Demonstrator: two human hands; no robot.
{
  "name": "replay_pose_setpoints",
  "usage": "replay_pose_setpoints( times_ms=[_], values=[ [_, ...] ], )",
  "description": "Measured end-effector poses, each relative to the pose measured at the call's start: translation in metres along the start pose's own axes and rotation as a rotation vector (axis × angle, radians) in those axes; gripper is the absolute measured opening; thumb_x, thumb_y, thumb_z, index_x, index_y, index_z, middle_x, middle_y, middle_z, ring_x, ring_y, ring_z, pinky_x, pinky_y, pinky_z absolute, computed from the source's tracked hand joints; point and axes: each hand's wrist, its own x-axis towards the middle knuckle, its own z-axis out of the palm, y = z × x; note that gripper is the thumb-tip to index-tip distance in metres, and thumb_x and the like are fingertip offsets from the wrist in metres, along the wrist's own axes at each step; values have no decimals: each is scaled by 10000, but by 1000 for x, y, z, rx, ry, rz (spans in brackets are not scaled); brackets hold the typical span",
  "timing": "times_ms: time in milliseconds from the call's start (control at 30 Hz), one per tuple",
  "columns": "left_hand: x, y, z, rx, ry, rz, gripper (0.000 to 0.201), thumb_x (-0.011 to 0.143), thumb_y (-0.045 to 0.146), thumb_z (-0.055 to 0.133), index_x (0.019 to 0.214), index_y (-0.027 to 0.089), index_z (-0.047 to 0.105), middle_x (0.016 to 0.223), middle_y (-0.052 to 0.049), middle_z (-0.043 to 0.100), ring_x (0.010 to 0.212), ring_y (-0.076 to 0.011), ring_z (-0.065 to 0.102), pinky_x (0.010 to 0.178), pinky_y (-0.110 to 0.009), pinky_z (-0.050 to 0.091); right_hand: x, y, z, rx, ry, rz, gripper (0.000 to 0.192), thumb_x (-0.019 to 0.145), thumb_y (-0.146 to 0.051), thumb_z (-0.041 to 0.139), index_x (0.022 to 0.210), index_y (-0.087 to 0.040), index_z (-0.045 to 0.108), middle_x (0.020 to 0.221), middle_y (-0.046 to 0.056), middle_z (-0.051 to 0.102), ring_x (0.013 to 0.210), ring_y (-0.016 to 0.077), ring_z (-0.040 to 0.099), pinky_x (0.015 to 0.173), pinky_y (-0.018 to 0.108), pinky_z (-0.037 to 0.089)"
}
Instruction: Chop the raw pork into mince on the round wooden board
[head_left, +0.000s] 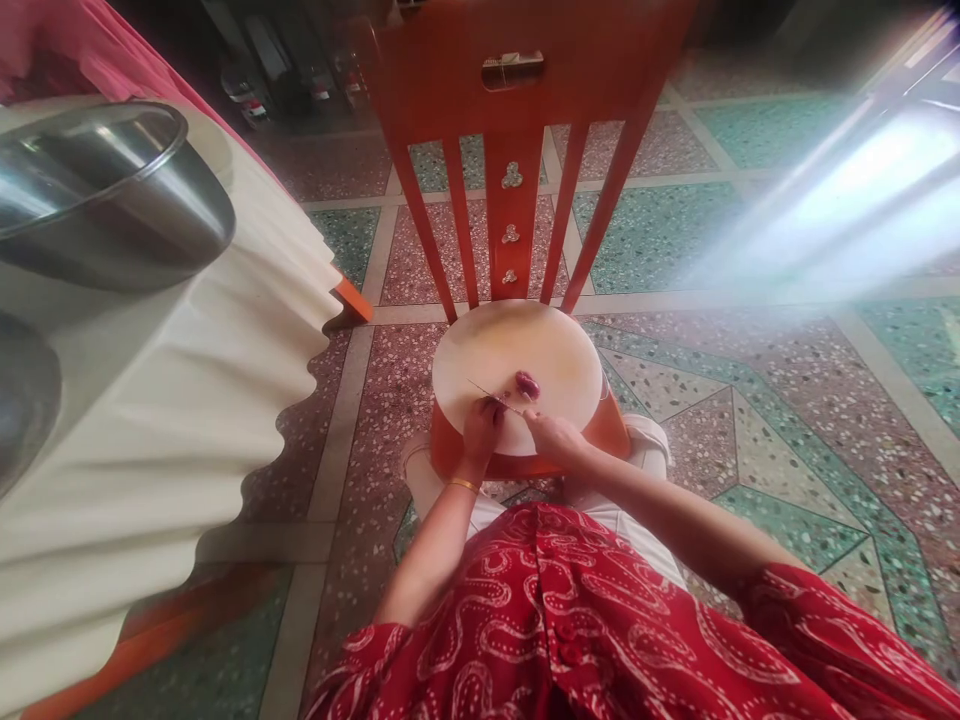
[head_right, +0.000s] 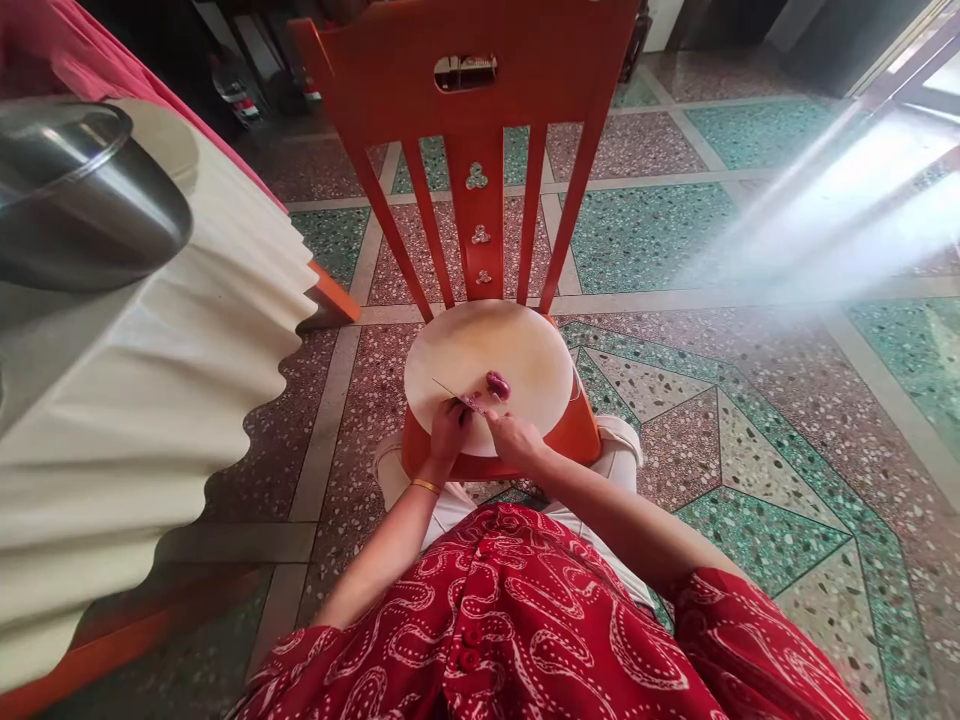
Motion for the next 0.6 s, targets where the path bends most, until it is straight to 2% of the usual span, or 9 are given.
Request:
replay_pose_setpoints(
  times_ms=[100, 200, 267, 367, 433, 533, 600],
  values=[
    [1, -3, 3, 44, -18, 6, 168, 891, 152, 531, 1008, 146, 651, 940, -112, 650, 917, -233, 593, 820, -377, 509, 19, -11, -5, 20, 31, -30, 510, 940, -156, 327, 1445, -208, 280, 1021, 139, 666, 906, 235, 670, 733, 307, 497],
    [2, -4, 2, 84, -49, 50, 208, 888, 111, 497, 1031, 147, 645, 953, -117, 658, 924, -239, 599, 838, -384, 505, 37, -24, -9, 10, 98, -77, 460, 954, -146, 303, 1410, -177, 351, 1083, 160, 649, 957, 223, 653, 816, 315, 479],
    [2, -3, 1, 85, -60, 58, 224, 886, 95, 486, 1035, 148, 645, 953, -116, 661, 922, -237, 599, 845, -381, 501, 39, -26, -9, 3, 114, -86, 470, 948, -128, 310, 1415, -170, 354, 1077, 158, 650, 955, 217, 653, 818, 306, 474],
    [1, -2, -1, 26, -43, 18, 209, 889, 99, 498, 1006, 161, 659, 952, -104, 662, 917, -225, 596, 841, -364, 500, 23, -10, -1, 12, 63, -67, 585, 923, -115, 359, 1487, -205, 233, 988, 123, 671, 877, 208, 670, 707, 265, 483],
    [0, -2, -2, -29, -17, -27, 197, 893, 107, 504, 988, 162, 669, 961, -99, 664, 923, -218, 594, 847, -357, 497, 8, 6, 3, 3, 15, -36, 612, 909, -113, 382, 1494, -188, 220, 897, 105, 677, 803, 206, 675, 643, 248, 472],
    [-1, -2, -3, -108, 3, -62, 179, 898, 134, 518, 977, 159, 677, 982, -87, 667, 926, -207, 594, 858, -354, 492, -7, 21, 3, -33, 42, 14, 592, 901, -101, 369, 1480, -159, 261, 851, 105, 676, 761, 218, 673, 611, 257, 460],
    [-1, 0, -6, -128, 32, -75, 156, 895, 152, 535, 943, 164, 684, 992, -84, 664, 938, -203, 590, 866, -354, 485, -11, 20, 0, -39, 78, 24, 653, 893, -84, 368, 1509, -187, 179, 842, 91, 679, 748, 218, 673, 608, 259, 456]
  ],
)
